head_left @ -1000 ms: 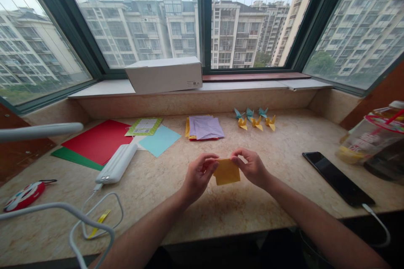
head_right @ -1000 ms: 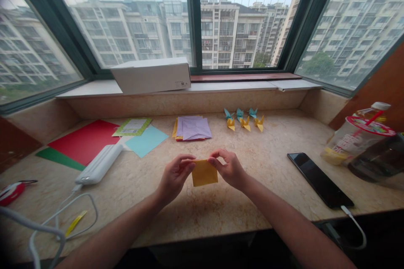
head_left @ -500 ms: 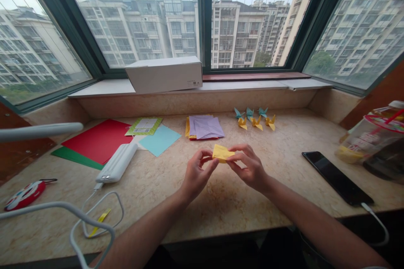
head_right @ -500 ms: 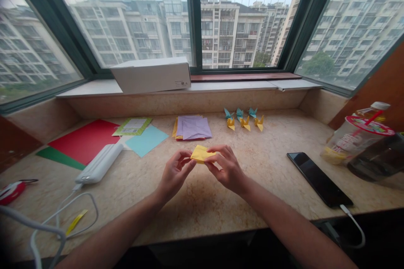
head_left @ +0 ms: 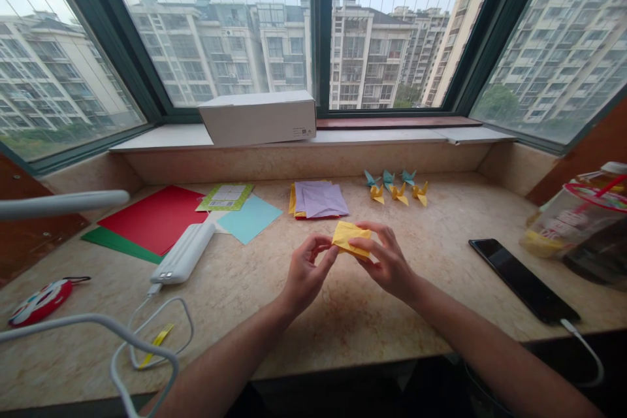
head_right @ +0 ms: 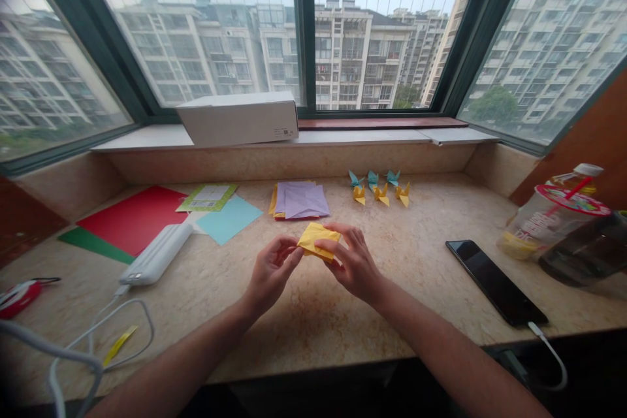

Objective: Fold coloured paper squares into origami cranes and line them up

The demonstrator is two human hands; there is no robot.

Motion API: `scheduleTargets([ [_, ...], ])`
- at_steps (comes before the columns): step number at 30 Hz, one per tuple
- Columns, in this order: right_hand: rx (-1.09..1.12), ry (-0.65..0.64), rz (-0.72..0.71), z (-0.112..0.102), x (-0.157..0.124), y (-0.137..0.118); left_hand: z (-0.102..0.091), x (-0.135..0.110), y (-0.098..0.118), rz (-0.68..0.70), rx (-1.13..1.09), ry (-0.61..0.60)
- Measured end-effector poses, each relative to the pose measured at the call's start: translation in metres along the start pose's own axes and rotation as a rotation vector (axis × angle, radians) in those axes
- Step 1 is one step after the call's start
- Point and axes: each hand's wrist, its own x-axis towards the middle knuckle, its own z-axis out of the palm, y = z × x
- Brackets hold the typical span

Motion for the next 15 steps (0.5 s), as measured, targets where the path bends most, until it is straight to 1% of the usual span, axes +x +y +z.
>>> scheduleTargets([
  [6,0.015,0.013,-0.060,0.000,-0.004,0.004,-0.001,-0.001,0.003,0.035,0.025,-0.020],
  [9,0.048,0.040,-0.080,0.000,-0.004,0.007,-0.001,-0.001,-0.001,0.081,0.056,0.007],
  [12,0.112,0.058,-0.073,0.002,-0.004,0.010,-0.003,0.001,-0.002,0.183,0.160,0.031],
  [15,0.198,0.068,-0.037,0.004,-0.002,0.010,-0.005,0.002,-0.002,0.308,0.308,0.001],
])
